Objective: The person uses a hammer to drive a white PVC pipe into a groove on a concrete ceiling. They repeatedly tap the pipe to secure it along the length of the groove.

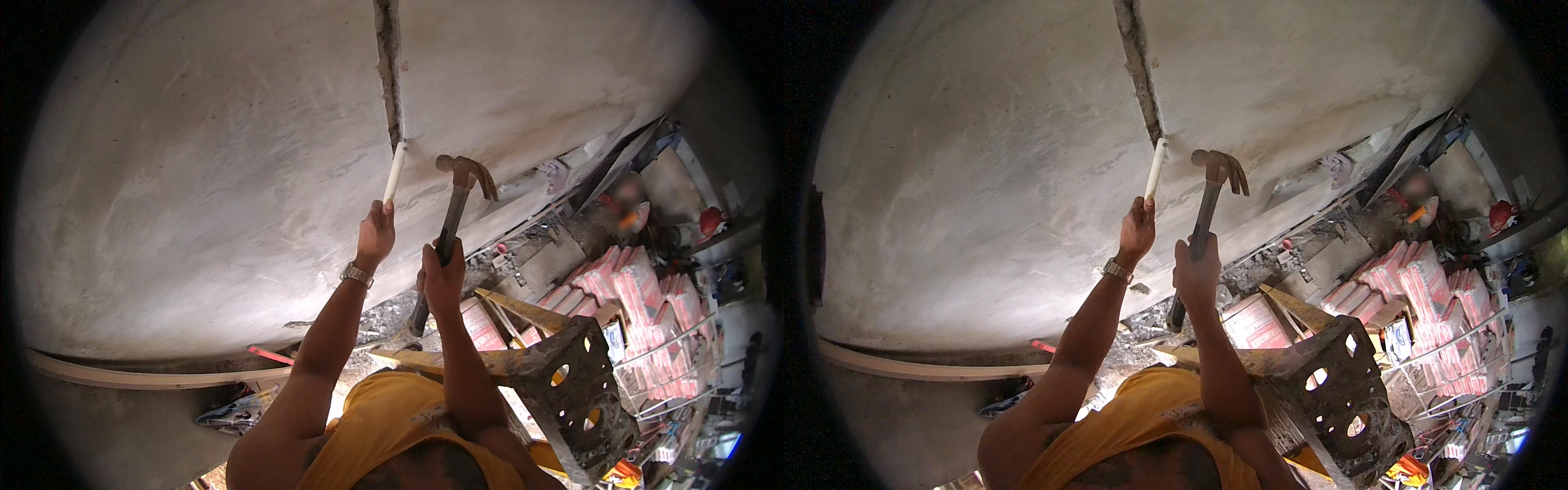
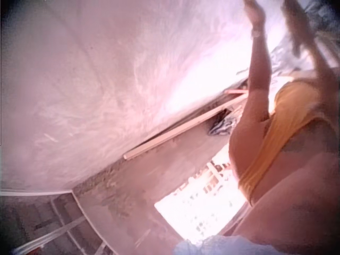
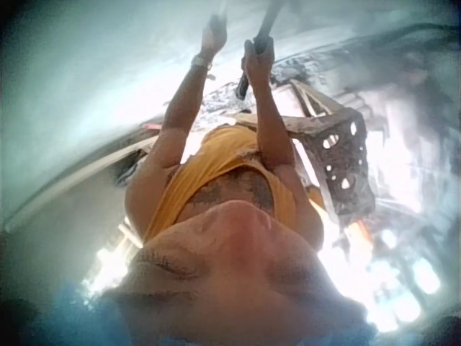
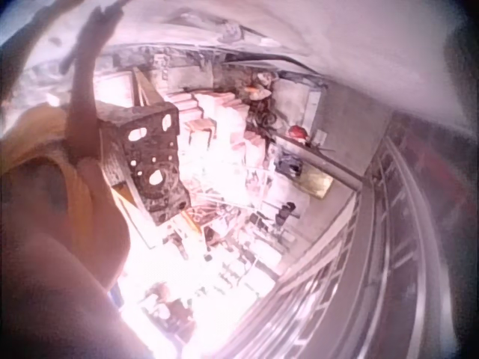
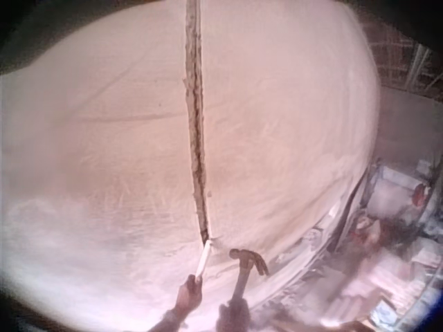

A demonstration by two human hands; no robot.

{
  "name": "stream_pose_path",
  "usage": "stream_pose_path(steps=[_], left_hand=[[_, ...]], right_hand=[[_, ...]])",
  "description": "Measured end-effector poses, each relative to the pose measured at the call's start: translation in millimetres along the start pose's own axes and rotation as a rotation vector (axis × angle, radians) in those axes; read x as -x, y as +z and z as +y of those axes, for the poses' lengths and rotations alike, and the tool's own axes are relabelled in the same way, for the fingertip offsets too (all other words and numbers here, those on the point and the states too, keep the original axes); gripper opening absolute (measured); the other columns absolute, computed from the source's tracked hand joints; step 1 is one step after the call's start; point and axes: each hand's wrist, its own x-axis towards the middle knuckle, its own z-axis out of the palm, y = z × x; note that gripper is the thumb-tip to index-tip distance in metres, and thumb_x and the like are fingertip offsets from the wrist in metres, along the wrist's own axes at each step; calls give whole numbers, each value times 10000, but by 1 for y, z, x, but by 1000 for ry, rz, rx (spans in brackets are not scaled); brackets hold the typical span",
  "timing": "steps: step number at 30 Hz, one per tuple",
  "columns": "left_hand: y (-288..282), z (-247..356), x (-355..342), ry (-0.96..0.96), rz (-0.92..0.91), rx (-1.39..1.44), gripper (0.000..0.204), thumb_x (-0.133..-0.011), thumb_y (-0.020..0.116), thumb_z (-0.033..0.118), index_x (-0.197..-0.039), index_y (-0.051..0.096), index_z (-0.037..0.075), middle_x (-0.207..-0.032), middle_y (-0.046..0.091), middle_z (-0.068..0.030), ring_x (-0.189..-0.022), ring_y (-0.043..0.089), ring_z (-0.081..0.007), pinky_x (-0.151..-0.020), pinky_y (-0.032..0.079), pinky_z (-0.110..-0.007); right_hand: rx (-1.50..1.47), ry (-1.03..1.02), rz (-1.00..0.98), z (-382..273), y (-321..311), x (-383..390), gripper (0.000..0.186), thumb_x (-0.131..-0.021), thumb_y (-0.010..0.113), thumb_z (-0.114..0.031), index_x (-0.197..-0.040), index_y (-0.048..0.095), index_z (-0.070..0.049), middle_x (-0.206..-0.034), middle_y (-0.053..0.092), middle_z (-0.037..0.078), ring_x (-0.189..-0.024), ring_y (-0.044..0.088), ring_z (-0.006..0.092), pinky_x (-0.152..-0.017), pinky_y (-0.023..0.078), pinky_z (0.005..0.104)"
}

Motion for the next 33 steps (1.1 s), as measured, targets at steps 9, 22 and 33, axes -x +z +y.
stream_pose_path(steps=[9,22,33], left_hand=[[24,0,4,-173,-9,185,375,-1032,356,389,-932,437,36,-700,529,-266,-690,511,-508,-584,382,-527],[21,0,1,-326,-121,304,416,-1034,331,399,-904,465,27,-706,551,-265,-671,535,-493,-566,397,-519],[25,22,3,-394,-171,496,457,-975,384,579,-877,416,133,-559,364,40,-394,313,-76,-330,301,-273]], right_hand=[[139,-395,80,-35,21,-8,191,-945,595,-174,-892,437,-80,-587,441,-24,-407,391,55,-366,320,224],[453,-414,135,-28,28,-49,381,-905,641,-270,-683,539,23,-527,496,126,-500,472,187,-511,403,381],[625,-137,108,56,-15,-64,351,-909,608,-278,-695,510,-17,-514,484,45,-341,451,166,-347,365,348]])
